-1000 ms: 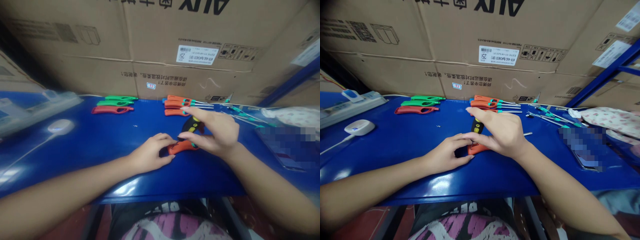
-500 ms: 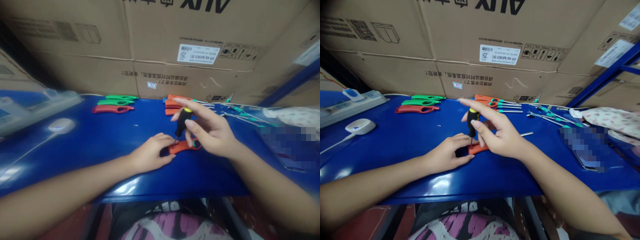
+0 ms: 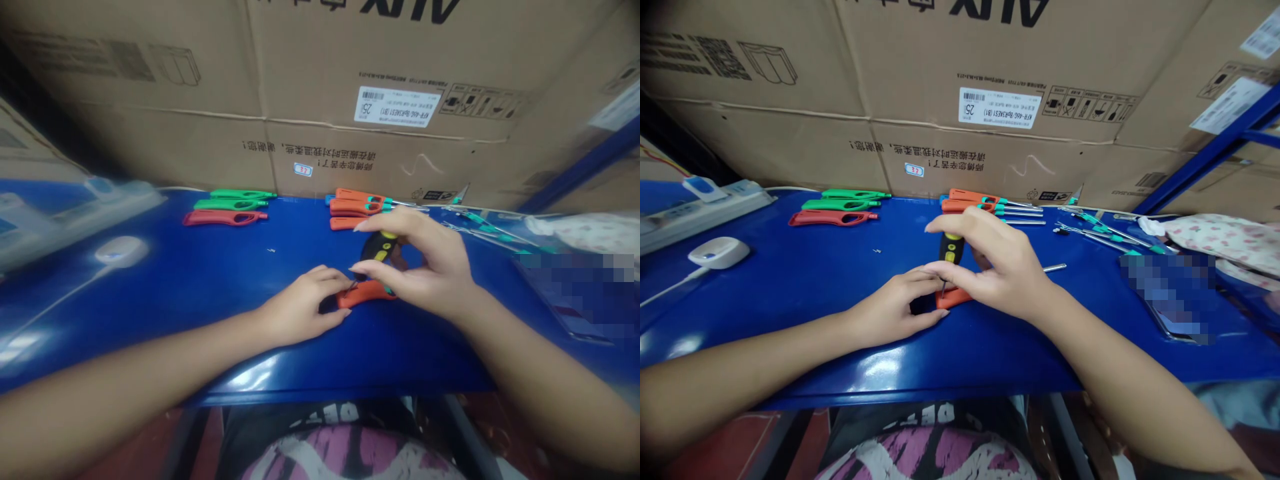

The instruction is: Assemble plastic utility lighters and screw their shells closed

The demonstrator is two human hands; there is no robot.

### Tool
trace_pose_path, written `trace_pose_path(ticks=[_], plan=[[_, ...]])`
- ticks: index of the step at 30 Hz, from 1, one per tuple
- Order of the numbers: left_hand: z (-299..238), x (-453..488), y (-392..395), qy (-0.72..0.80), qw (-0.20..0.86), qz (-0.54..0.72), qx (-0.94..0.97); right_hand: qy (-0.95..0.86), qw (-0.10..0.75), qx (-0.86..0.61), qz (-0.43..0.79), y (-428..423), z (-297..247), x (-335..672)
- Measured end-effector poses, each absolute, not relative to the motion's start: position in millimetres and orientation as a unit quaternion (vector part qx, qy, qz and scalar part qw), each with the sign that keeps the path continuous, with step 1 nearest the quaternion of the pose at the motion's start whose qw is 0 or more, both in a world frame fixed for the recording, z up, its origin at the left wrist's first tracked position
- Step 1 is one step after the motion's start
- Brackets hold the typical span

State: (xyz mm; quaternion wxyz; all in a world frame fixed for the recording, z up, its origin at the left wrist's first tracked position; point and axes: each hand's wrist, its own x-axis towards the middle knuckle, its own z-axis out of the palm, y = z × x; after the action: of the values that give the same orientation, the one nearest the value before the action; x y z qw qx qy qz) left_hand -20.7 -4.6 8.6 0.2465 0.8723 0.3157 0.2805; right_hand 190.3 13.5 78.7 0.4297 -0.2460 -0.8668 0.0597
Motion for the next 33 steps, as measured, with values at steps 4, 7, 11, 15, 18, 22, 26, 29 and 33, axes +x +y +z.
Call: trace_pose_path(ticks=[4,7,11,15,18,22,26,29,33], plan=[[9,-20,-5,0.321,0.244,0.278,0.872,-0.869,0.426,-0.242,0.070,11,81,188],[9,-21,-5,0.318,0.239,0.275,0.876,-0.864,0.417,-0.237,0.153,10,82,188],[7,-21,-5,0.309,0.240,0.282,0.876,-0.851,0.475,-0.222,0.013,14,81,189],[8,-21,-4,0.313,0.254,0.272,0.874,-0.862,0.424,-0.266,0.083,15,82,188],[8,-21,-4,0.316,0.255,0.266,0.875,-0.853,0.415,-0.269,0.169,18,83,189],[6,-22,-4,0.314,0.252,0.271,0.874,-0.850,0.466,-0.240,0.051,22,81,192],[6,-21,-4,0.311,0.256,0.270,0.874,-0.878,0.410,-0.242,0.049,19,80,191],[8,-21,-4,0.311,0.250,0.268,0.877,-0.875,0.390,-0.261,0.118,14,80,188],[9,-21,-4,0.316,0.243,0.268,0.877,-0.859,0.436,-0.263,0.047,12,79,186]])
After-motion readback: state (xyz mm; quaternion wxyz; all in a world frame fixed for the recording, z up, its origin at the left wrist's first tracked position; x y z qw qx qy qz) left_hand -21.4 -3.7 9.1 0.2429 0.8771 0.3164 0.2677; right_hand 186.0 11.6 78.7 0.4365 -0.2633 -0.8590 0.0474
